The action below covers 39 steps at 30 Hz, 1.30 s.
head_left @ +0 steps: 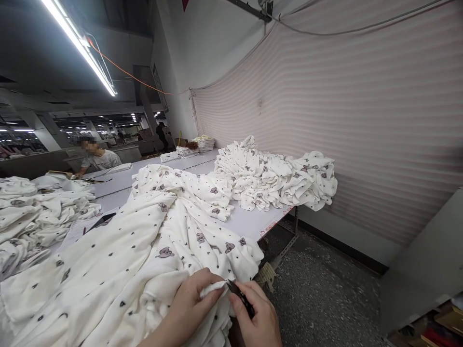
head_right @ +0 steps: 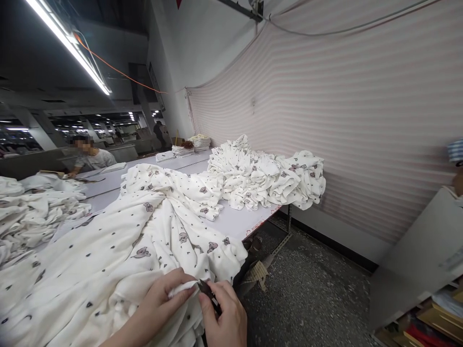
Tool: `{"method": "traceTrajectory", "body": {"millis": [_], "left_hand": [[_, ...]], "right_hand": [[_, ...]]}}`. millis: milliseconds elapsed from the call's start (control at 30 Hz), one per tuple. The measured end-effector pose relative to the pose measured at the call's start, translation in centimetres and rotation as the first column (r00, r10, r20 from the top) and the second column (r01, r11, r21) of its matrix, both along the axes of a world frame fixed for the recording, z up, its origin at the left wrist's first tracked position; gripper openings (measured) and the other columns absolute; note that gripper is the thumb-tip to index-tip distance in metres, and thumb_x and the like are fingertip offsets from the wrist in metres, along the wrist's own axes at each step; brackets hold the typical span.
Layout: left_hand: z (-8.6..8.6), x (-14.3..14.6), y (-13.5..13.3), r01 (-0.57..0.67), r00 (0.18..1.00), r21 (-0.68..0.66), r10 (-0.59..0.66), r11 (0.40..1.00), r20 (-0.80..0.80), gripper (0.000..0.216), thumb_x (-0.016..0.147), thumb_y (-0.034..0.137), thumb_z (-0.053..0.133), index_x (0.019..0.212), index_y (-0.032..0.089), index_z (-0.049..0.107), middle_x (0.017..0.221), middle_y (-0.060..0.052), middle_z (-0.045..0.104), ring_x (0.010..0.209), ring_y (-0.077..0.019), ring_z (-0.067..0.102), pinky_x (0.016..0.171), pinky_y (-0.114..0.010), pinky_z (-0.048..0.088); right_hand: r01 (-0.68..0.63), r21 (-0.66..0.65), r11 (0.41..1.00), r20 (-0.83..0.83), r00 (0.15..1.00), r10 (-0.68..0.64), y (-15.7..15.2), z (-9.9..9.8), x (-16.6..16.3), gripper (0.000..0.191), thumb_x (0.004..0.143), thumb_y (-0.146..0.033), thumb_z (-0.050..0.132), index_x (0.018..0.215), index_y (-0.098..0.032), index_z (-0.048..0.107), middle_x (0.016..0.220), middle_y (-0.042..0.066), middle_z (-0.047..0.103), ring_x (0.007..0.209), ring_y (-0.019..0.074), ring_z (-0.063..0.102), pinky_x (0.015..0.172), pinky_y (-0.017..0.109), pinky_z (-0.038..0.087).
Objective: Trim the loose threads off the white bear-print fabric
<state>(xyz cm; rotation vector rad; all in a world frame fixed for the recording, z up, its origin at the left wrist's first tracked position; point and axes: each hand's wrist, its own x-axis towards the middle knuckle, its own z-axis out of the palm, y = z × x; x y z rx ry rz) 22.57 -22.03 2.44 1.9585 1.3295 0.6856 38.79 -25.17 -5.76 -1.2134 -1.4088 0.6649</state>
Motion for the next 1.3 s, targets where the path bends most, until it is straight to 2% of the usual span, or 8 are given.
{"method": "traceTrajectory", "body": {"millis": [133,233,367,467,667,800,1067,1300], "left_hand": [[0.4,-0.3,0.1,0.025,0.998,-0.038,-0.023,0.999,0.054,0.019,0.087,0.033,0.054,0.083,0.021,0.069,0.085,-0.002,0.063,0.087,-0.0205,0.060,0.079,-0.027,0.044],[0.7,-0.9,0.7,0.016,0.983,-0.209,0.023,0.978,0.185,0.019,0.086,0.036,0.055,0.086,0.021,0.067,0.090,-0.001,0.064,0.094,-0.0217,0.058,0.086,-0.029,0.042],[1.1,-1.6,1.4,0.086,0.903,-0.482,0.136,0.872,0.407,0.017,0.083,0.032,0.059,0.094,0.021,0.064,0.090,0.000,0.068,0.097,-0.0222,0.059,0.089,-0.032,0.042],[1.6,-1.8,1.7,0.141,0.853,-0.558,0.185,0.818,0.488,0.015,0.080,0.030,0.061,0.088,0.018,0.064,0.083,-0.001,0.068,0.090,-0.0216,0.060,0.085,-0.031,0.044],[2.0,-1.3,1.4,0.038,0.978,-0.353,0.037,0.935,0.204,0.028,0.081,0.046,0.059,0.084,0.018,0.063,0.081,0.000,0.064,0.085,-0.0194,0.057,0.079,-0.026,0.043],[2.2,-0.9,1.1,0.003,1.000,-0.276,0.002,0.961,0.020,0.025,0.083,0.042,0.055,0.090,0.019,0.064,0.087,0.000,0.066,0.087,-0.0211,0.058,0.079,-0.027,0.043],[1.7,-0.4,0.6,-0.184,0.951,-0.259,0.238,0.948,0.197,0.028,0.083,0.048,0.053,0.086,0.020,0.058,0.077,0.002,0.060,0.079,-0.0193,0.057,0.072,-0.026,0.046],[1.4,-0.1,0.3,-0.179,0.959,-0.177,0.212,0.968,0.187,0.032,0.081,0.048,0.055,0.091,0.020,0.066,0.093,-0.004,0.072,0.096,-0.0259,0.062,0.089,-0.032,0.045]], "right_hand": [[-0.040,-0.034,0.999,-0.082,0.996,0.037,0.6,-0.5,-0.1,0.022,0.088,-0.036,0.055,0.094,-0.022,0.071,0.088,0.006,0.070,0.085,0.0207,0.067,0.075,0.024,0.051],[-0.002,-0.018,1.000,-0.279,0.960,-0.003,1.0,-0.8,-1.4,0.020,0.083,-0.035,0.060,0.097,-0.022,0.066,0.089,0.005,0.070,0.081,0.0205,0.068,0.073,0.025,0.053],[-0.035,0.065,0.997,-0.356,0.933,0.056,1.7,0.2,-3.3,0.022,0.083,-0.030,0.061,0.103,-0.022,0.064,0.098,0.006,0.071,0.076,0.0179,0.068,0.069,0.023,0.054],[-0.061,0.163,0.985,-0.253,0.962,0.101,2.3,1.2,-3.8,0.014,0.085,-0.027,0.059,0.097,-0.022,0.066,0.092,0.004,0.070,0.083,0.0185,0.067,0.073,0.023,0.052],[0.075,0.179,0.981,-0.132,0.990,-0.052,2.4,1.5,-3.6,0.015,0.092,-0.029,0.047,0.090,-0.022,0.061,0.072,0.000,0.065,0.064,0.0145,0.063,0.061,0.019,0.046],[0.086,0.104,0.991,-0.143,0.987,-0.070,2.8,1.9,-3.5,0.019,0.093,-0.033,0.045,0.085,-0.021,0.057,0.066,-0.002,0.059,0.058,0.0123,0.057,0.056,0.017,0.044],[0.070,0.046,0.996,-0.182,0.981,-0.061,2.5,1.0,-2.4,0.027,0.083,-0.043,0.058,0.097,-0.023,0.070,0.086,0.006,0.071,0.080,0.0213,0.067,0.073,0.023,0.051],[0.042,-0.008,0.999,-0.163,0.986,-0.042,2.5,1.3,-3.0,0.025,0.079,-0.043,0.066,0.092,-0.025,0.077,0.087,0.006,0.075,0.084,0.0232,0.070,0.074,0.024,0.053]]}}
